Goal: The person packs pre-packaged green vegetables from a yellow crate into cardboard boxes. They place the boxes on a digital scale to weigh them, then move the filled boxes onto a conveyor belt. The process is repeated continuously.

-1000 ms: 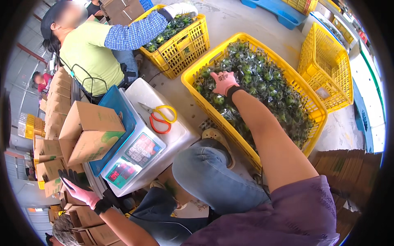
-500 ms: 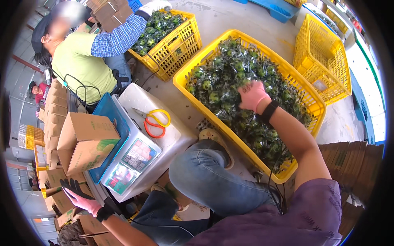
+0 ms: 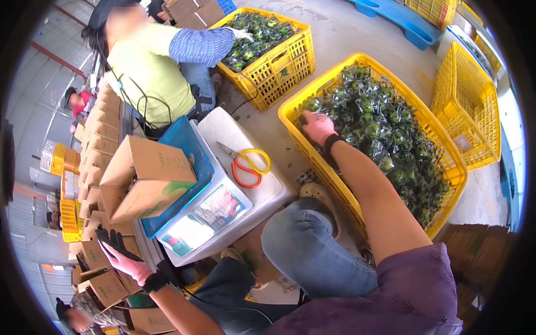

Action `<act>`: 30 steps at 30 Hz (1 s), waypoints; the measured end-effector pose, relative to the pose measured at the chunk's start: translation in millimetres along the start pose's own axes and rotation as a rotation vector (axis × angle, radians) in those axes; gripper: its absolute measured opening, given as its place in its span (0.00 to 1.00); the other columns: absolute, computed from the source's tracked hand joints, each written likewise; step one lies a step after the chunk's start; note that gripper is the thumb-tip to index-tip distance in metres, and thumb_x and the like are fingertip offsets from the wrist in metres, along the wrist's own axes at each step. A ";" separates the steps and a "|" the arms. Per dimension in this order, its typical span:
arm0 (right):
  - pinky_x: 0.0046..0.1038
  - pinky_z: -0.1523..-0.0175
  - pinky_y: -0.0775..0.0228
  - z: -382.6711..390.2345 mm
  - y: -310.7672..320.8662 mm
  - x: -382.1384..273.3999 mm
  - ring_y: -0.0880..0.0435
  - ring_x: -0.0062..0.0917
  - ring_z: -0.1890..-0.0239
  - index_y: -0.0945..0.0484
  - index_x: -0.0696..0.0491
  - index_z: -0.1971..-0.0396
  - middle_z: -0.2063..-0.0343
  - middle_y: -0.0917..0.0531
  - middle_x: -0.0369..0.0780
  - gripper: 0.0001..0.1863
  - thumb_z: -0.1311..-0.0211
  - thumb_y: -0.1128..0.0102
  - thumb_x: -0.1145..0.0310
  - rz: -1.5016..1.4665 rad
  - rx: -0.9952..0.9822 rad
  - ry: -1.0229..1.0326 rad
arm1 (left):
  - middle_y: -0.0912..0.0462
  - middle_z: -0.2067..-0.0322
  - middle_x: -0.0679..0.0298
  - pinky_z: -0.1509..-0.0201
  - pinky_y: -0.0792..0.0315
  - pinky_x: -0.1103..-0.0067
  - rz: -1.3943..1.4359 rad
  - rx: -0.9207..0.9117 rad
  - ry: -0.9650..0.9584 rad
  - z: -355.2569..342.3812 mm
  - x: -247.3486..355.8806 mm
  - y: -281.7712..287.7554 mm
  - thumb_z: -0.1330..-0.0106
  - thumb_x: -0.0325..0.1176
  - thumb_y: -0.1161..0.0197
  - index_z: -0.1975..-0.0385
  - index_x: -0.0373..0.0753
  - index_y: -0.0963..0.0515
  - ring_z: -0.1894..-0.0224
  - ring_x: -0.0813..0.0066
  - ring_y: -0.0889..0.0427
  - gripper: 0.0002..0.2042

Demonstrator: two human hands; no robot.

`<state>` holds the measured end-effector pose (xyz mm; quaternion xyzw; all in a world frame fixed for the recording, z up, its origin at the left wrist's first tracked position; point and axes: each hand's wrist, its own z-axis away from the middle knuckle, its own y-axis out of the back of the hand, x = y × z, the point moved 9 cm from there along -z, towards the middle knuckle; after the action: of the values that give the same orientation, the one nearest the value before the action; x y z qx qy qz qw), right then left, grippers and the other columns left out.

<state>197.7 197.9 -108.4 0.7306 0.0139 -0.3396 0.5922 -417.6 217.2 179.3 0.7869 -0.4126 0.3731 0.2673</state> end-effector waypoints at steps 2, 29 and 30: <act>0.31 0.56 0.28 7.8 12.5 36.2 0.20 0.32 0.63 0.29 0.55 0.52 0.66 0.19 0.41 0.21 0.45 0.42 0.64 -0.668 0.113 -0.039 | 0.35 0.41 0.53 0.36 0.39 0.71 0.023 -0.028 -0.013 4.6 11.2 -5.1 0.28 0.39 0.58 0.40 0.30 0.39 0.41 0.67 0.33 0.23; 0.29 0.64 0.29 4.7 49.4 -542.4 0.23 0.28 0.69 0.21 0.52 0.59 0.73 0.21 0.44 0.16 0.50 0.45 0.67 -0.180 -0.722 1.043 | 0.25 0.51 0.51 0.44 0.34 0.74 -0.234 -0.200 -0.252 -29.7 2.1 -100.3 0.40 0.32 0.39 0.50 0.38 0.26 0.48 0.59 0.25 0.18; 0.30 0.62 0.29 6.9 26.8 -539.6 0.22 0.29 0.67 0.21 0.52 0.59 0.71 0.20 0.44 0.16 0.50 0.45 0.67 0.087 -0.699 1.112 | 0.26 0.50 0.50 0.43 0.36 0.74 -0.211 -0.207 -0.279 -30.1 0.8 -103.6 0.40 0.31 0.39 0.49 0.38 0.27 0.47 0.59 0.27 0.18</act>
<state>-209.2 390.0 190.6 0.5618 0.3977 0.1373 0.7123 -340.4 292.3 185.7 0.8381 -0.3970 0.1857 0.3248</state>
